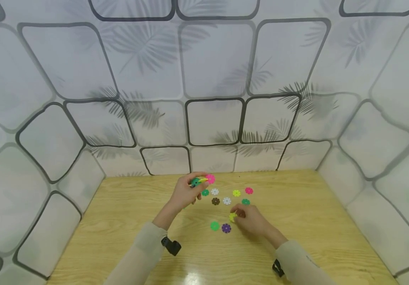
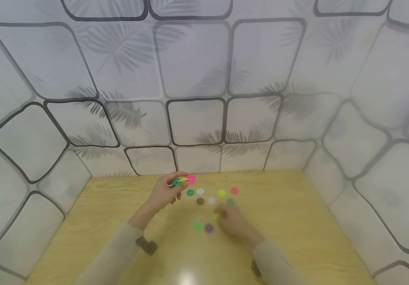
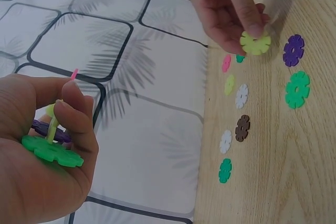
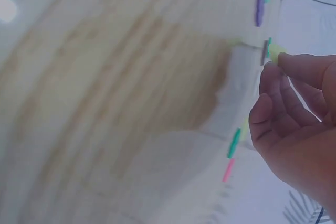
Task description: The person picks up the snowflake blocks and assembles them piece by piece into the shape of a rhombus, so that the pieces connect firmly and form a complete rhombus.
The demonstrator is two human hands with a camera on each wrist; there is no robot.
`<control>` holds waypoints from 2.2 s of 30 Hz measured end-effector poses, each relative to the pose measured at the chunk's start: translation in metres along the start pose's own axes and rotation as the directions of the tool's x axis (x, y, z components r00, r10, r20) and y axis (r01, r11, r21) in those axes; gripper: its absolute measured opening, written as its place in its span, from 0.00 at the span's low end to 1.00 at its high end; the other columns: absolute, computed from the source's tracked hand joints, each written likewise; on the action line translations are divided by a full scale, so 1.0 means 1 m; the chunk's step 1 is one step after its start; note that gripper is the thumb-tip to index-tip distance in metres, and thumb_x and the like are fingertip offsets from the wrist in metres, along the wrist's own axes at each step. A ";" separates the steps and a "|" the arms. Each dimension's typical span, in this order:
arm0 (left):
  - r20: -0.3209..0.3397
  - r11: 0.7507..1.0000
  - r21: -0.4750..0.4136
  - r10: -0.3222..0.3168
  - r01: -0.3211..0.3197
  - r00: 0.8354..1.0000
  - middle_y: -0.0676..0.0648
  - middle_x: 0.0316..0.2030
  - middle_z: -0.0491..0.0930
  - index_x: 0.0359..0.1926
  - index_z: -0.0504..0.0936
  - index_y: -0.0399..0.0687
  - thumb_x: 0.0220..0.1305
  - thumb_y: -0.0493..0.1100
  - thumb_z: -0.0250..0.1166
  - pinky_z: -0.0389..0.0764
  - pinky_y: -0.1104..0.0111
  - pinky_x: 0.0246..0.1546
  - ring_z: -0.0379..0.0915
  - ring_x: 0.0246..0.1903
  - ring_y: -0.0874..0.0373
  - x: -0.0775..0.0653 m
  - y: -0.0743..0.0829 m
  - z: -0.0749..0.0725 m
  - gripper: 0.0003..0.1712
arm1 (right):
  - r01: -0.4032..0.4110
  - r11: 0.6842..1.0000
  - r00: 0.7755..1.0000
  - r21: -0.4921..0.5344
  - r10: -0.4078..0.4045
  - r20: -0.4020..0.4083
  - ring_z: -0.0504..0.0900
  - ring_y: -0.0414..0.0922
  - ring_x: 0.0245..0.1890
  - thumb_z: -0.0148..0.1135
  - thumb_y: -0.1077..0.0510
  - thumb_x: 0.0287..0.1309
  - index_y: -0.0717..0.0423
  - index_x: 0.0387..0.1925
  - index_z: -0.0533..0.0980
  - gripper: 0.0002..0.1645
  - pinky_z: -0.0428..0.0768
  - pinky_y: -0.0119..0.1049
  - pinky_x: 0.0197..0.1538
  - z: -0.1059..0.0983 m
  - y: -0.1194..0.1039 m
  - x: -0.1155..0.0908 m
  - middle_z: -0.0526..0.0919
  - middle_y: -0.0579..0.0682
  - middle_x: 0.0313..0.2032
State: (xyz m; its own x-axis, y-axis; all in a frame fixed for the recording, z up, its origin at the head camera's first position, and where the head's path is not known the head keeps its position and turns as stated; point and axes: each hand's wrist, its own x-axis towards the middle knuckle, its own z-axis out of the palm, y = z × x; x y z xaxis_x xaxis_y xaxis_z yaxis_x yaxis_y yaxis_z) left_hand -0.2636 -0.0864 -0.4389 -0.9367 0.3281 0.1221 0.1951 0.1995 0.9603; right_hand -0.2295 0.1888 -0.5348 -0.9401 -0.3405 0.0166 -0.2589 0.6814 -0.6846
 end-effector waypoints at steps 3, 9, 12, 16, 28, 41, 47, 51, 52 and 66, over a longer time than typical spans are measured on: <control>-0.003 1.000 0.013 0.002 -0.002 1.000 0.52 0.16 0.77 0.70 0.78 0.45 0.76 0.43 0.66 0.71 0.72 0.14 0.72 0.15 0.62 0.000 0.000 0.000 0.25 | 0.005 1.000 0.999 0.031 -0.004 -0.036 0.80 0.39 0.40 0.66 0.65 0.66 0.56 0.51 0.84 0.13 0.82 0.30 0.44 -0.005 -0.007 0.002 0.86 0.45 0.40; -0.018 0.999 0.040 -0.005 0.005 1.000 0.51 0.16 0.78 0.69 0.80 0.51 0.76 0.45 0.66 0.71 0.72 0.13 0.73 0.16 0.60 0.000 0.001 0.000 0.23 | 0.087 0.994 0.990 0.071 -0.078 -0.119 0.80 0.37 0.36 0.68 0.65 0.66 0.58 0.48 0.84 0.10 0.83 0.27 0.38 -0.015 -0.018 0.006 0.88 0.48 0.38; -0.015 0.999 0.038 -0.012 0.013 1.000 0.52 0.16 0.78 0.69 0.80 0.49 0.76 0.45 0.66 0.71 0.72 0.14 0.73 0.16 0.60 0.000 0.001 0.000 0.23 | 0.114 0.991 0.984 0.067 -0.104 -0.146 0.80 0.36 0.34 0.68 0.64 0.66 0.58 0.47 0.84 0.09 0.82 0.27 0.37 -0.020 -0.022 0.008 0.88 0.48 0.37; -0.010 0.999 0.034 -0.013 0.013 1.000 0.52 0.16 0.78 0.70 0.79 0.47 0.77 0.44 0.66 0.71 0.73 0.14 0.73 0.16 0.61 0.000 0.000 0.000 0.25 | 0.134 0.989 0.977 0.070 -0.119 -0.178 0.81 0.36 0.34 0.68 0.64 0.66 0.60 0.46 0.84 0.08 0.82 0.27 0.35 -0.025 -0.027 0.011 0.89 0.50 0.37; 0.036 1.000 0.024 0.003 -0.004 0.999 0.53 0.17 0.78 0.70 0.79 0.50 0.76 0.43 0.66 0.72 0.72 0.14 0.74 0.17 0.61 -0.001 -0.002 -0.001 0.24 | 0.138 0.978 0.964 0.157 -0.097 -0.246 0.81 0.41 0.28 0.67 0.61 0.71 0.56 0.47 0.84 0.07 0.80 0.30 0.28 -0.043 -0.044 0.019 0.87 0.51 0.33; 0.071 0.998 0.058 -0.005 0.001 0.997 0.46 0.32 0.82 0.68 0.81 0.54 0.76 0.46 0.67 0.74 0.72 0.15 0.77 0.19 0.59 -0.001 -0.001 -0.001 0.23 | 0.188 0.966 0.949 0.178 -0.132 -0.285 0.80 0.37 0.26 0.67 0.60 0.72 0.54 0.48 0.85 0.07 0.76 0.30 0.24 -0.054 -0.061 0.025 0.87 0.51 0.34; 0.097 0.999 0.043 0.013 -0.017 0.995 0.47 0.30 0.83 0.68 0.81 0.50 0.76 0.46 0.67 0.73 0.71 0.15 0.78 0.20 0.58 -0.001 -0.002 0.000 0.23 | 0.206 0.962 0.945 0.181 -0.147 -0.294 0.78 0.38 0.24 0.66 0.59 0.73 0.54 0.49 0.85 0.08 0.74 0.30 0.22 -0.055 -0.066 0.027 0.86 0.53 0.32; 0.111 0.999 0.031 0.042 -0.045 0.993 0.44 0.23 0.81 0.68 0.81 0.47 0.76 0.44 0.66 0.72 0.72 0.13 0.76 0.18 0.60 -0.001 -0.002 0.001 0.23 | 0.232 0.955 0.938 0.183 -0.170 -0.302 0.78 0.41 0.23 0.66 0.59 0.73 0.54 0.49 0.85 0.08 0.73 0.30 0.22 -0.058 -0.071 0.028 0.84 0.50 0.28; 0.114 0.998 0.026 0.051 -0.054 0.992 0.45 0.22 0.81 0.68 0.80 0.45 0.76 0.44 0.66 0.72 0.72 0.13 0.76 0.17 0.60 -0.001 -0.002 0.001 0.23 | 0.233 0.955 0.938 0.183 -0.171 -0.302 0.78 0.41 0.23 0.66 0.59 0.73 0.53 0.50 0.85 0.08 0.73 0.31 0.22 -0.058 -0.073 0.028 0.84 0.48 0.27; 0.130 0.998 0.038 0.048 -0.053 0.990 0.50 0.29 0.84 0.67 0.81 0.47 0.76 0.45 0.66 0.73 0.69 0.14 0.76 0.18 0.59 -0.001 -0.001 0.002 0.22 | 0.241 0.954 0.939 0.177 -0.183 -0.291 0.75 0.39 0.21 0.65 0.58 0.74 0.52 0.50 0.85 0.08 0.72 0.31 0.21 -0.059 -0.080 0.032 0.84 0.56 0.28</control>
State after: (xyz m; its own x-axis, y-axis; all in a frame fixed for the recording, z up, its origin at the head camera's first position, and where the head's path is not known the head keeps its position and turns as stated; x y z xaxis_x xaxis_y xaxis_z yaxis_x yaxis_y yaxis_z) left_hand -0.2625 -0.0849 -0.4407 -0.8804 0.4549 0.1341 0.2554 0.2166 0.9423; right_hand -0.2517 0.1619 -0.4369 -0.8999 -0.2557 0.3532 -0.4343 0.4533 -0.7784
